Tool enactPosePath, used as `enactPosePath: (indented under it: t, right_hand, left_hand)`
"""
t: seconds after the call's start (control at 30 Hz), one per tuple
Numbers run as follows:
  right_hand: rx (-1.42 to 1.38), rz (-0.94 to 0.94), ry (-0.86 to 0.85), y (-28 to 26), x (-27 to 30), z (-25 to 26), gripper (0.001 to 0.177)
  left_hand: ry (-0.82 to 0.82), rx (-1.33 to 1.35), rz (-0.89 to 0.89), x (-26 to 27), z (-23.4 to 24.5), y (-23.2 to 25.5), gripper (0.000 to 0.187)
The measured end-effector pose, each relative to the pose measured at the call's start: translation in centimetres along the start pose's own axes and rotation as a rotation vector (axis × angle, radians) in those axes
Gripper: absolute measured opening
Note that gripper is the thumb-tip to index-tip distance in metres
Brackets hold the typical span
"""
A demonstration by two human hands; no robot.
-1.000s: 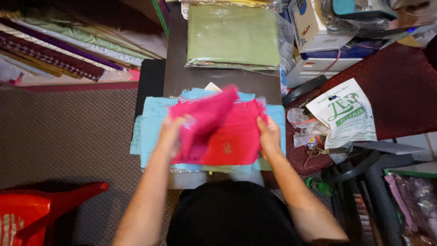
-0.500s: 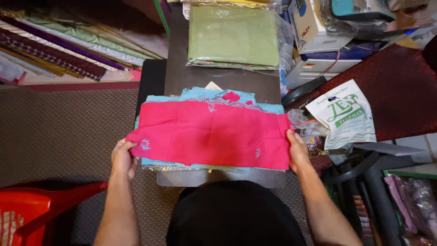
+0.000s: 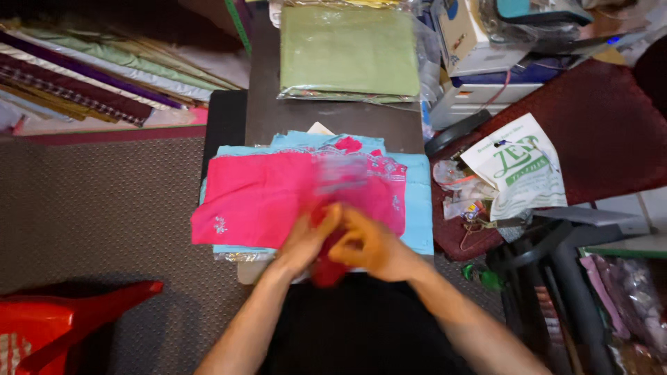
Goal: The person removes several items of clothing from a clear plastic shipping bag, unfolds a pink garment to reveal its design, and then folds the garments together and places them back into the plastic bag.
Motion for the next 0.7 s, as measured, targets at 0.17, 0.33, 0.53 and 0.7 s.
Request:
enactPosePath:
  t: [0.17, 0.33, 0.53, 0.7]
  right_hand:
    - [0.166, -0.129, 0.500, 5.8, -0.3, 6.8, 0.052]
    - [0.368, -0.511, 0.833, 12.0, 0.1, 14.5, 0.081]
    - [0.186, -0.567, 0.731, 7.0, -3.8, 11.7, 0.086]
    - [-0.008, -0.406, 0.823, 10.4, -6.8, 13.2, 0.072]
  left_hand:
    - [0.487, -0.040, 0.263, -5.0, 5.7, -12.3, 0.058]
    - [0.685, -0.094, 0.180, -3.5, 15.1, -17.2, 0.056]
    - [0.911, 0.035, -0.144, 1.9, 17.4, -8.0, 0.019]
    - [0.943, 0.091, -0.286, 2.1, 22.4, -9.9, 0.019]
Point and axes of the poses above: each hand's wrist, its own x-axis away from the middle knuckle, its own z-axis out of the back of the hand, y = z × x, the point moved 2 cm from there along -x, towards the middle knuckle, and after that the axes turned 10 degrees about -y, right-handed, at the moved point
